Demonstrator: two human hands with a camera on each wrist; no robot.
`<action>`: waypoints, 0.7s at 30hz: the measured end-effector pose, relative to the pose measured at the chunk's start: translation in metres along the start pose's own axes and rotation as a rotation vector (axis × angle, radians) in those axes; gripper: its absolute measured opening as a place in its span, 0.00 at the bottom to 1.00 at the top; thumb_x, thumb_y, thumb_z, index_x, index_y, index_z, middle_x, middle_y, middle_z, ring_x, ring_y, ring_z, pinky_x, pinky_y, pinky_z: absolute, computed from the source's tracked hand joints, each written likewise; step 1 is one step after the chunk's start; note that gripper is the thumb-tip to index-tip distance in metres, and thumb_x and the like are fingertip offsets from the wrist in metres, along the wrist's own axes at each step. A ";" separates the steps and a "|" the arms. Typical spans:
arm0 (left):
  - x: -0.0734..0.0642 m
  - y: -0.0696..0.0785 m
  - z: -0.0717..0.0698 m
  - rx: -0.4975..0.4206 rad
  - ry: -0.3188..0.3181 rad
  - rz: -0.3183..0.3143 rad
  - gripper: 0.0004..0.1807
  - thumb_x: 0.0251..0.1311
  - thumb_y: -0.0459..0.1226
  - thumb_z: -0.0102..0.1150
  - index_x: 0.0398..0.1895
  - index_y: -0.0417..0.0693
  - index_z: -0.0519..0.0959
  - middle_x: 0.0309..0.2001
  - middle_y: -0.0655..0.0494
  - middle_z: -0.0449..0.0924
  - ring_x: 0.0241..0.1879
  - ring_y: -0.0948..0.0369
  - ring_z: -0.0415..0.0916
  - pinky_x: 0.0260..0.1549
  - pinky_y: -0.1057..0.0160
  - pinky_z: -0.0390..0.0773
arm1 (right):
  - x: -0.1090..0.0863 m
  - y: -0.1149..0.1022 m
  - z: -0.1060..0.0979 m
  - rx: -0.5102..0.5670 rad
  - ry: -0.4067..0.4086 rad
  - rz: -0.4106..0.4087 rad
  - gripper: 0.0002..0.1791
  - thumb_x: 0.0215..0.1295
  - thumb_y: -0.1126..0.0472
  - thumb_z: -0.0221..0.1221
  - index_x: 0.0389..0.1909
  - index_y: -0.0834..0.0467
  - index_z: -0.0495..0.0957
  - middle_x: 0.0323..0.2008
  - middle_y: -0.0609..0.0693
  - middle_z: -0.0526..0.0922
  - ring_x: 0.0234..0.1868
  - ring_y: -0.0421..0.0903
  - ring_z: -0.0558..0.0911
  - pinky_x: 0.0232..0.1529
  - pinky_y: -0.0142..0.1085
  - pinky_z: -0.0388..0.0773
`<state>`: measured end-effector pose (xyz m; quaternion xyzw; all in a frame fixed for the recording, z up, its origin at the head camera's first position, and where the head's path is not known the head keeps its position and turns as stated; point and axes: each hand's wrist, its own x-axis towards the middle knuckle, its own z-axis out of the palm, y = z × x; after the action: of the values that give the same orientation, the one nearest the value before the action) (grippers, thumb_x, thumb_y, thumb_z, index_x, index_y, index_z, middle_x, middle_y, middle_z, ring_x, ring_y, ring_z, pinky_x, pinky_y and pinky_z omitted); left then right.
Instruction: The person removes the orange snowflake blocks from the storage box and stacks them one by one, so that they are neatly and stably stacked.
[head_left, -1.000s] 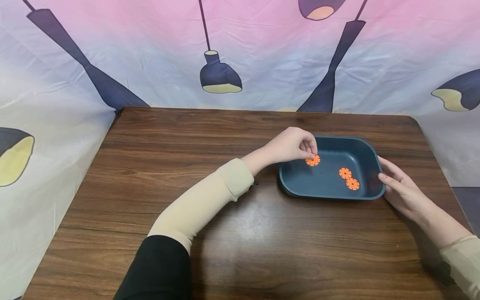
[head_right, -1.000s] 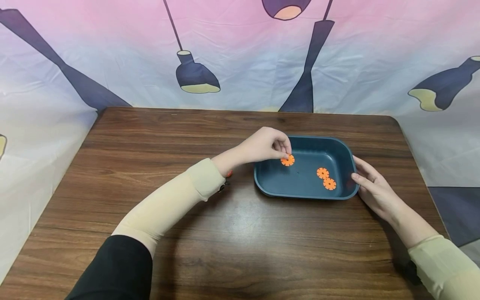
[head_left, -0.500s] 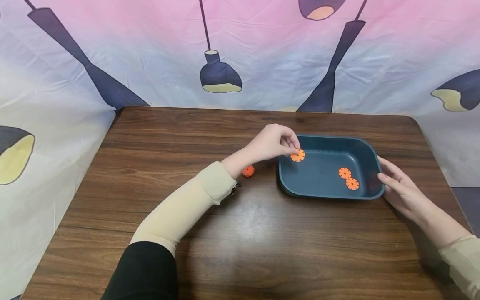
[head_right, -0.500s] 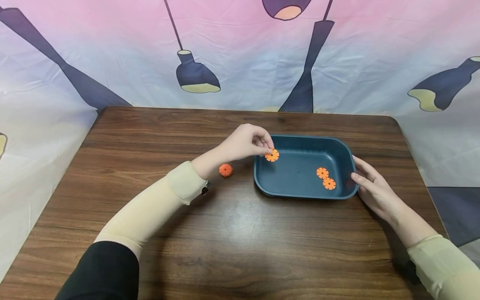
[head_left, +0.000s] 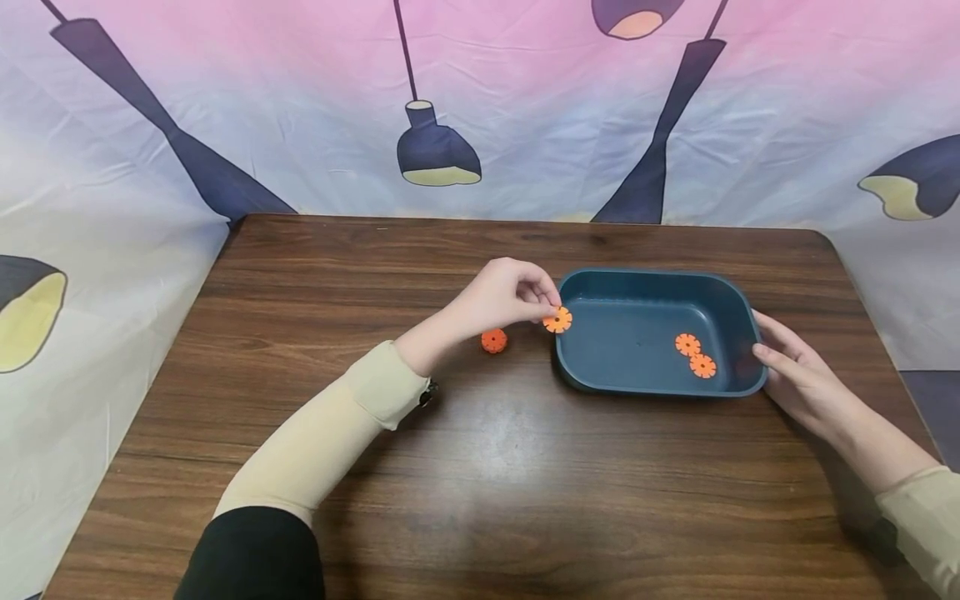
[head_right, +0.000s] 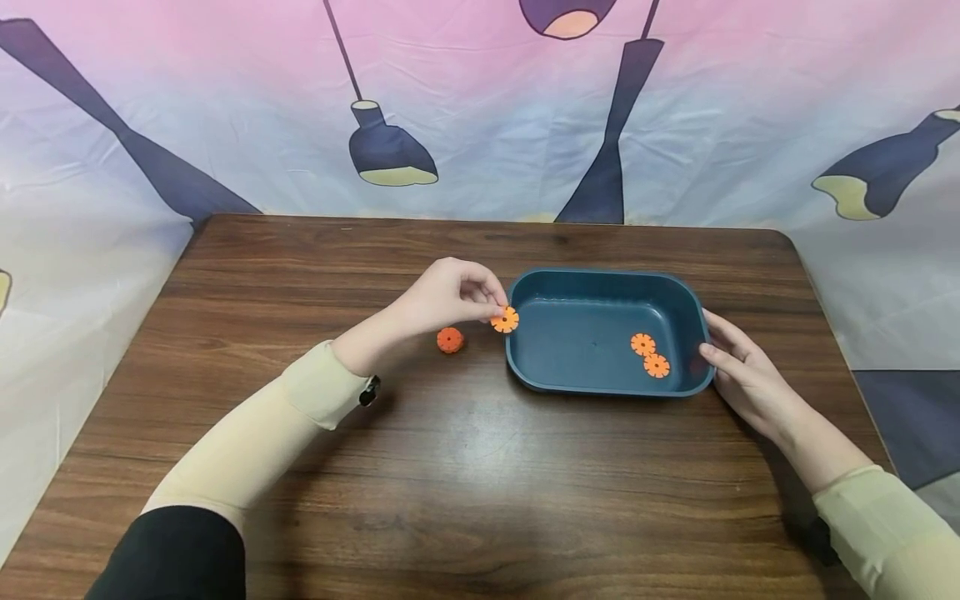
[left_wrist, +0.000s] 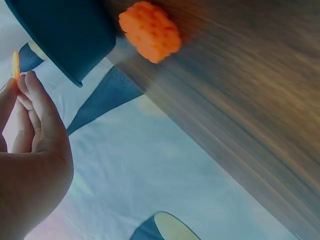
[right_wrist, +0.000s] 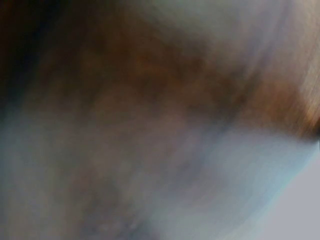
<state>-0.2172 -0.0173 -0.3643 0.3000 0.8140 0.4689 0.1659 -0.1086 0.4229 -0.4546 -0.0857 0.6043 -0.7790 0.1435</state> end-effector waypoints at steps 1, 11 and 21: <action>-0.003 -0.001 -0.002 0.003 0.001 -0.002 0.03 0.63 0.30 0.73 0.38 0.41 0.89 0.35 0.49 0.90 0.35 0.60 0.85 0.42 0.66 0.86 | 0.000 0.000 0.000 -0.005 -0.001 0.002 0.29 0.84 0.72 0.39 0.77 0.45 0.68 0.70 0.36 0.75 0.67 0.30 0.78 0.61 0.22 0.78; -0.025 -0.020 -0.019 0.062 0.025 -0.051 0.04 0.62 0.30 0.74 0.39 0.42 0.89 0.36 0.50 0.90 0.35 0.60 0.84 0.42 0.65 0.85 | 0.000 0.000 0.000 -0.008 0.000 0.003 0.29 0.84 0.72 0.39 0.77 0.45 0.68 0.70 0.36 0.76 0.66 0.29 0.78 0.61 0.22 0.78; -0.035 -0.043 -0.034 0.056 0.019 -0.116 0.03 0.63 0.29 0.73 0.38 0.38 0.89 0.34 0.48 0.91 0.33 0.64 0.85 0.38 0.68 0.84 | 0.000 0.000 0.001 0.004 0.001 0.001 0.30 0.84 0.72 0.39 0.76 0.45 0.69 0.69 0.35 0.76 0.66 0.29 0.79 0.60 0.22 0.78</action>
<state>-0.2231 -0.0790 -0.3851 0.2524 0.8444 0.4384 0.1765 -0.1082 0.4221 -0.4543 -0.0848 0.6030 -0.7800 0.1439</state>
